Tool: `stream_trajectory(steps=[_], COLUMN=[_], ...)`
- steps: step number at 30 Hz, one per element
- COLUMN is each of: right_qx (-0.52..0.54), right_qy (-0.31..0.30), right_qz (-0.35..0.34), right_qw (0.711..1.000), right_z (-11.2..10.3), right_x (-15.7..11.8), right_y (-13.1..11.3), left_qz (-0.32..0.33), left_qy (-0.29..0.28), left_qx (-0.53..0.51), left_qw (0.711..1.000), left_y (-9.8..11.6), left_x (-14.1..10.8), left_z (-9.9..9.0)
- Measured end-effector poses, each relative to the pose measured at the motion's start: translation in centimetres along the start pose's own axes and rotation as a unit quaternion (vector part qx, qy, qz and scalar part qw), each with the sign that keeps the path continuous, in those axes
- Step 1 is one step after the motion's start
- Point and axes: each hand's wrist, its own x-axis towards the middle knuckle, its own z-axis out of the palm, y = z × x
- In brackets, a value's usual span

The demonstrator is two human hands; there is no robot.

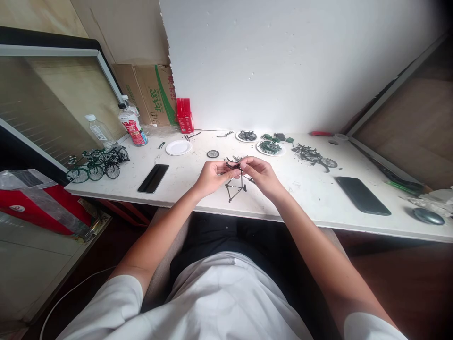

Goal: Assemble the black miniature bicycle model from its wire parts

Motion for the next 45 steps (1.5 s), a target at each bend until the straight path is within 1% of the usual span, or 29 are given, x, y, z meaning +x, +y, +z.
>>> stream_trajectory(steps=[6,13,24,32,40,45], right_qx=[0.020,0.020,0.039,0.024,0.032,0.021], right_qy=[-0.004,-0.004,0.004,0.006,0.017,0.018], right_qz=[0.011,-0.011,-0.019,-0.021,-0.030,-0.028], right_qw=[1.000,1.000,0.999,0.999,0.999,0.999], right_z=[0.04,0.04,0.23,0.34,0.59,0.68], right_x=[-0.07,-0.06,0.04,0.07,0.11,0.04], right_y=[0.29,0.12,0.46,0.56,0.97,0.78], left_qz=[-0.001,0.011,0.026,0.031,0.035,0.030], left_qy=[0.006,0.013,0.022,0.027,0.028,0.032], left_qx=[-0.012,0.002,0.010,0.017,0.015,0.012], left_qw=[1.000,1.000,0.999,0.999,0.999,0.999], left_y=[0.15,0.16,0.10,0.07,0.18,0.31], left_x=[-0.15,-0.20,-0.21,-0.23,-0.18,-0.17], left_z=[0.14,0.14,0.15,0.15,0.15,0.22])
